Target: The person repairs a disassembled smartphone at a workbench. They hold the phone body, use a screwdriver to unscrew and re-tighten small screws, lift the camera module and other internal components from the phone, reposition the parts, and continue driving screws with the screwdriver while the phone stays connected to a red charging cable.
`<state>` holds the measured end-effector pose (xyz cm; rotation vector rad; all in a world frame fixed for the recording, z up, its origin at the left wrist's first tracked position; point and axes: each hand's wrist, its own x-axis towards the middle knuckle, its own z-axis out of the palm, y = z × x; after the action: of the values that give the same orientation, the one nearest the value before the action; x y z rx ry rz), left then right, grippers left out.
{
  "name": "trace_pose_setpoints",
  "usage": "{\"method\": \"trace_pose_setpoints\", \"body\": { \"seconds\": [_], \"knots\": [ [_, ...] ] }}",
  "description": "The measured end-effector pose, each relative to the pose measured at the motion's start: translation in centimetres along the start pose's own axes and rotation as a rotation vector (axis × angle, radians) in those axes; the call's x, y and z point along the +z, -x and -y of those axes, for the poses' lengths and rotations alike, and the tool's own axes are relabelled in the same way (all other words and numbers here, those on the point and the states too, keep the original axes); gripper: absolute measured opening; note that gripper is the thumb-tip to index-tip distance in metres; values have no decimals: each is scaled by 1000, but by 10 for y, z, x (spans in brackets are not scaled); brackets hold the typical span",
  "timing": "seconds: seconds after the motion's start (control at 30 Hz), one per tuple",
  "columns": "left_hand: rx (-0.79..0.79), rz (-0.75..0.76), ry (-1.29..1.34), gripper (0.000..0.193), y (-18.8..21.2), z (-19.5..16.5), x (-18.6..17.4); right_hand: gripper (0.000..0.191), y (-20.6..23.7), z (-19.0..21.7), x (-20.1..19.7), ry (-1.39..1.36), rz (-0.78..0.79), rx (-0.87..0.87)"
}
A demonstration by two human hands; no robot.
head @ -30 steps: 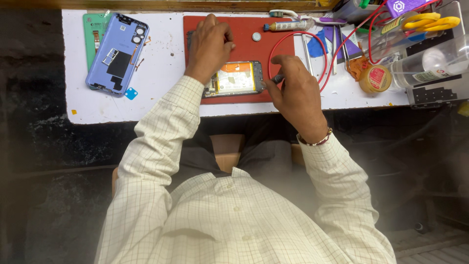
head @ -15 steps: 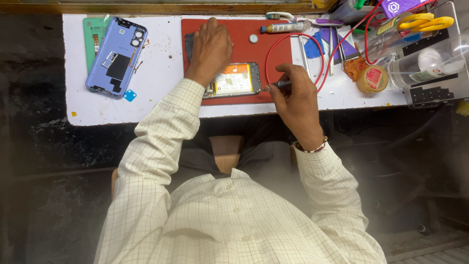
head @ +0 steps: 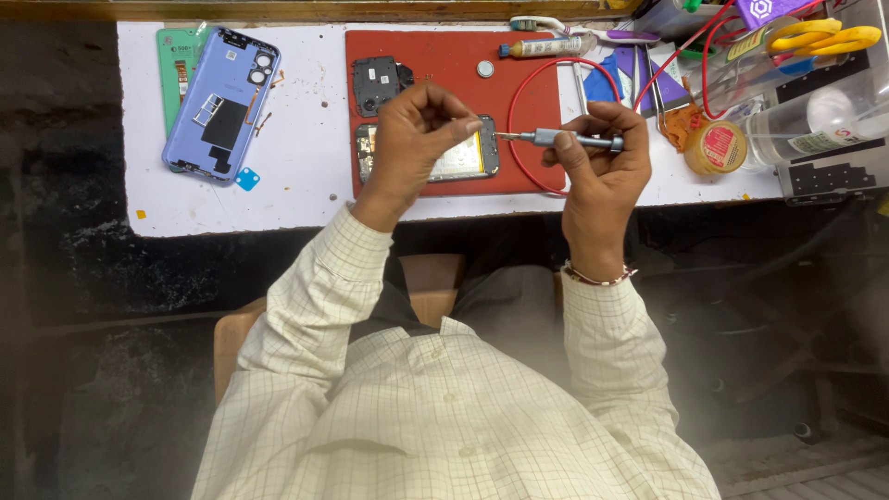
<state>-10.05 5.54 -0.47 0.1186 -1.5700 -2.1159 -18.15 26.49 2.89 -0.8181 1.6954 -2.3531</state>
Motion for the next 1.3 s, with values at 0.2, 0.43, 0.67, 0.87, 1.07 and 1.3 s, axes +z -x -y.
{"method": "trace_pose_setpoints", "body": {
  "seconds": [0.2, 0.43, 0.67, 0.87, 1.07, 1.3],
  "knots": [
    [22, 44, 99, 17, 4, -5, 7, 35, 1, 0, 10, -55, 3, 0],
    [40, 57, 41, 16, 6, -2, 7, 33, 1, -3, 11, -57, 7, -7],
    [22, 28, 87, 15, 6, 3, 9, 32, 0, -4, 12, -54, 13, -16],
    [-29, 2, 130, 14, 7, 9, 8, 31, -1, -4, 11, -14, 34, -5],
    [-33, 31, 151, 14, 7, 14, 8, 31, -3, 2, 6, 39, 101, 24],
    [46, -99, -401, 20, 23, 11, 21, 35, -30, 11, -14, 236, 201, -31]
  ]
}}
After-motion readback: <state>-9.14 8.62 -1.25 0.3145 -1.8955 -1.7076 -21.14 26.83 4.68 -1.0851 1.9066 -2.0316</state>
